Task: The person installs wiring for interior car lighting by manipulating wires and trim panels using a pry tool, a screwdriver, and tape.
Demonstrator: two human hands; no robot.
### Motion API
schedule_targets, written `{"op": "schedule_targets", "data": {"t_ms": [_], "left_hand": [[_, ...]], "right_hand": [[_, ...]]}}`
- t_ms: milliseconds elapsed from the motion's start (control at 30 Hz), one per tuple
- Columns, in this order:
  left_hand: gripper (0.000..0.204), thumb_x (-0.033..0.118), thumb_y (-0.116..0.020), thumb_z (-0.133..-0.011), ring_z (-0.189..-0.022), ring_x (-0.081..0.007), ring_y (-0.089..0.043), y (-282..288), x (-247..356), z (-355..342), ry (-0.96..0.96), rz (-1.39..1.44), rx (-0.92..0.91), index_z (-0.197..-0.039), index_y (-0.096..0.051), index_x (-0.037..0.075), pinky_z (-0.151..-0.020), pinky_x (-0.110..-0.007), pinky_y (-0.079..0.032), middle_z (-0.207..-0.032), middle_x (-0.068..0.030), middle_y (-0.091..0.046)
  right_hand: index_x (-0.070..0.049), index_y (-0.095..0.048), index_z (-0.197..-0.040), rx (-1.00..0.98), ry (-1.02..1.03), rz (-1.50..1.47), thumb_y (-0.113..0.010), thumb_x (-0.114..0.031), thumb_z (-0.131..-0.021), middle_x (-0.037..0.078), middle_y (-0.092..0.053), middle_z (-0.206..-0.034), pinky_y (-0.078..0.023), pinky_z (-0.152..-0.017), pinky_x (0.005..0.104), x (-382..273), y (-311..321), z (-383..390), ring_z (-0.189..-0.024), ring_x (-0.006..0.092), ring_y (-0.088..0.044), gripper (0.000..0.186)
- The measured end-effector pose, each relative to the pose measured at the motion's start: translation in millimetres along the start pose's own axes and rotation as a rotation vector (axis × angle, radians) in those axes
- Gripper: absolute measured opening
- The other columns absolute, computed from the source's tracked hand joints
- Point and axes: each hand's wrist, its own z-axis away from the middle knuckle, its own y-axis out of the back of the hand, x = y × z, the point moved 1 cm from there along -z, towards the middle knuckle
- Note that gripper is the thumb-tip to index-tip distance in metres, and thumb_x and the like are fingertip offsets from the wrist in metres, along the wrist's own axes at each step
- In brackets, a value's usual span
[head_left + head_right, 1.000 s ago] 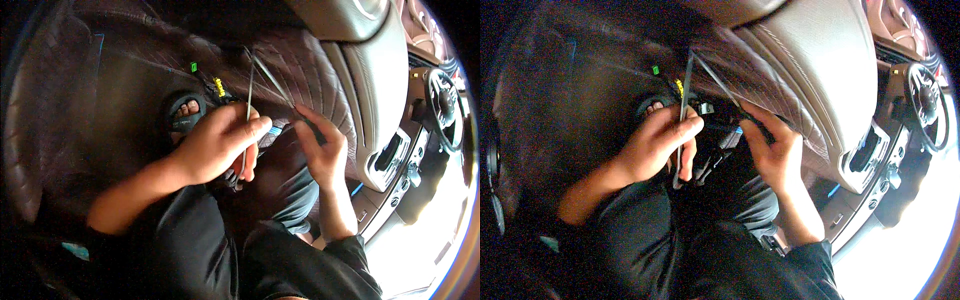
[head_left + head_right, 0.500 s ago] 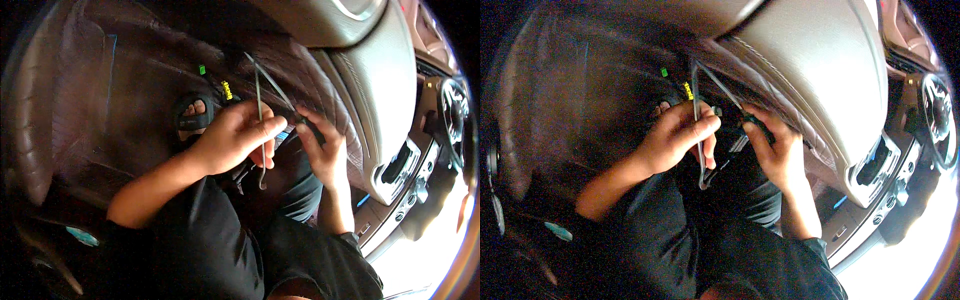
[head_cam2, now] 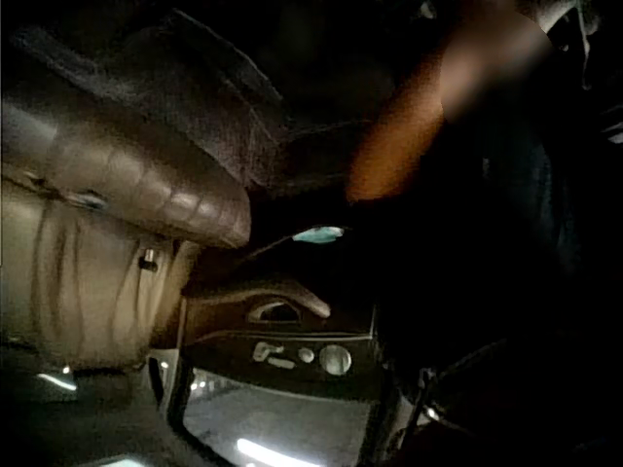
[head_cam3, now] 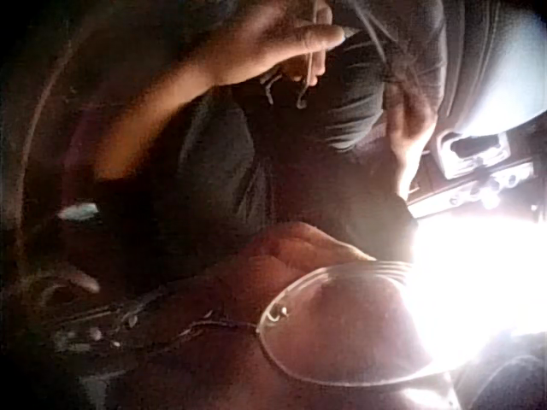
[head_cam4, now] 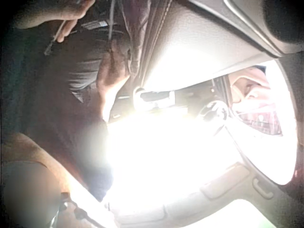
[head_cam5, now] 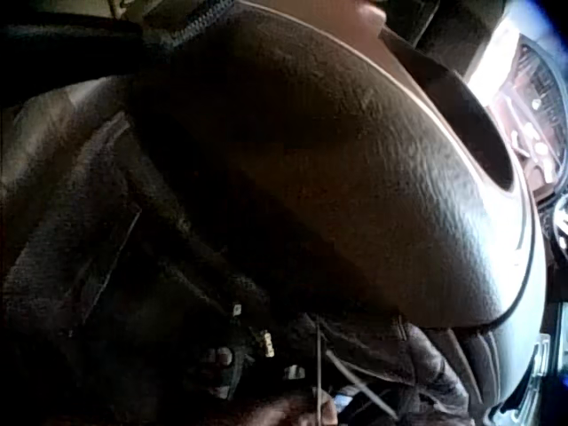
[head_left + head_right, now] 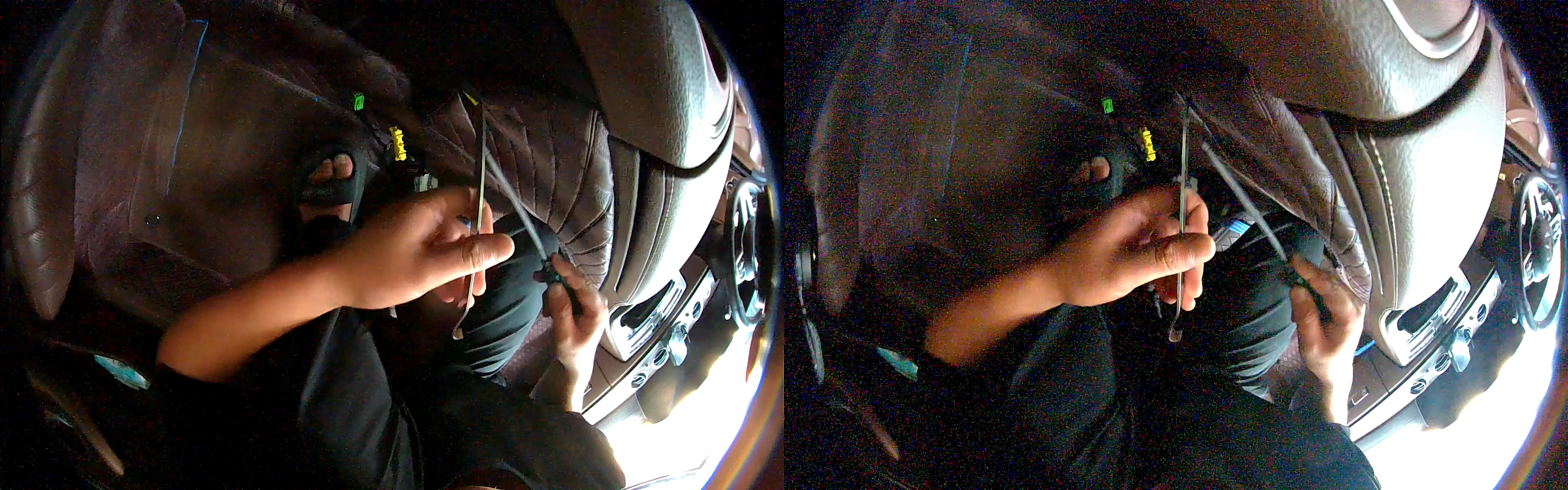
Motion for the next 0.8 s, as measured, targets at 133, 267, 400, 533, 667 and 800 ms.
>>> {"op": "schedule_targets", "data": {"t_ms": [133,267,400,533,667,800], "left_hand": [[0.030,0.034,-0.055,-0.103,-0.075,-0.0149,-0.069,-0.4,0.4,-1.2,0.007,-0.008,-0.053,-0.116,-0.047,0.008,-0.064,-0.026,-0.053,-0.084,-0.0072,-0.069],[0.037,0.034,-0.053,-0.104,-0.078,-0.0159,-0.069,6.4,-1.5,9.5,0.026,0.006,-0.022,-0.127,-0.047,0.006,-0.068,-0.026,-0.054,-0.095,-0.0101,-0.069],[0.033,0.031,-0.050,-0.105,-0.085,-0.0162,-0.069,25.1,-12.0,9.5,-0.203,-0.180,0.357,-0.125,-0.054,0.004,-0.073,-0.027,-0.055,-0.107,-0.0105,-0.069],[0.040,0.011,-0.057,-0.100,-0.114,-0.0252,-0.062,75.0,-28.0,-26.4,-0.646,-0.730,0.705,-0.138,-0.050,0.001,-0.098,-0.036,-0.051,-0.134,-0.0153,-0.056],[0.058,0.008,-0.067,-0.090,-0.126,-0.0358,-0.052,60.7,-38.0,-41.6,-0.815,-1.111,0.725,-0.144,-0.045,0.004,-0.104,-0.041,-0.045,-0.137,-0.0214,-0.048],[0.062,-0.001,-0.064,-0.084,-0.122,-0.0404,-0.050,50.4,-41.1,-37.0,-0.809,-1.122,0.710,-0.142,-0.044,-0.002,-0.103,-0.043,-0.044,-0.138,-0.0238,-0.046]], "right_hand": [[0.000,-0.067,-0.121,0.017,0.098,-0.028,-0.064,-0.006,-0.090,0.015,-0.072,-0.110,-0.052,-0.077,0.0305,5.2,-28.1,4.2,-0.082,0.0175,-0.068,0.031],[-0.001,-0.060,-0.131,-0.015,0.002,-0.294,-0.059,-0.012,-0.099,0.009,-0.072,-0.102,-0.049,-0.063,0.0240,-0.5,-67.0,-7.3,-0.069,0.0080,-0.057,0.034],[0.001,-0.053,-0.137,-0.029,0.009,-0.441,-0.056,-0.014,-0.101,0.010,-0.071,-0.103,-0.047,-0.062,0.0221,-3.7,-81.1,-9.8,-0.067,0.0080,-0.054,0.038],[0.001,-0.052,-0.137,-0.008,0.067,-0.420,-0.055,-0.016,-0.102,0.011,-0.070,-0.104,-0.047,-0.063,0.0220,-6.5,-85.3,-3.6,-0.068,0.0079,-0.054,0.039],[0.001,-0.052,-0.138,0.009,0.092,-0.362,-0.055,-0.013,-0.102,0.011,-0.070,-0.104,-0.047,-0.063,0.0221,-9.6,-87.2,-1.0,-0.068,0.0080,-0.053,0.039],[0.001,-0.051,-0.139,0.028,0.082,-0.395,-0.054,-0.010,-0.101,0.010,-0.069,-0.103,-0.046,-0.063,0.0225,-4.9,-93.0,0.5,-0.068,0.0079,-0.053,0.039]]}}
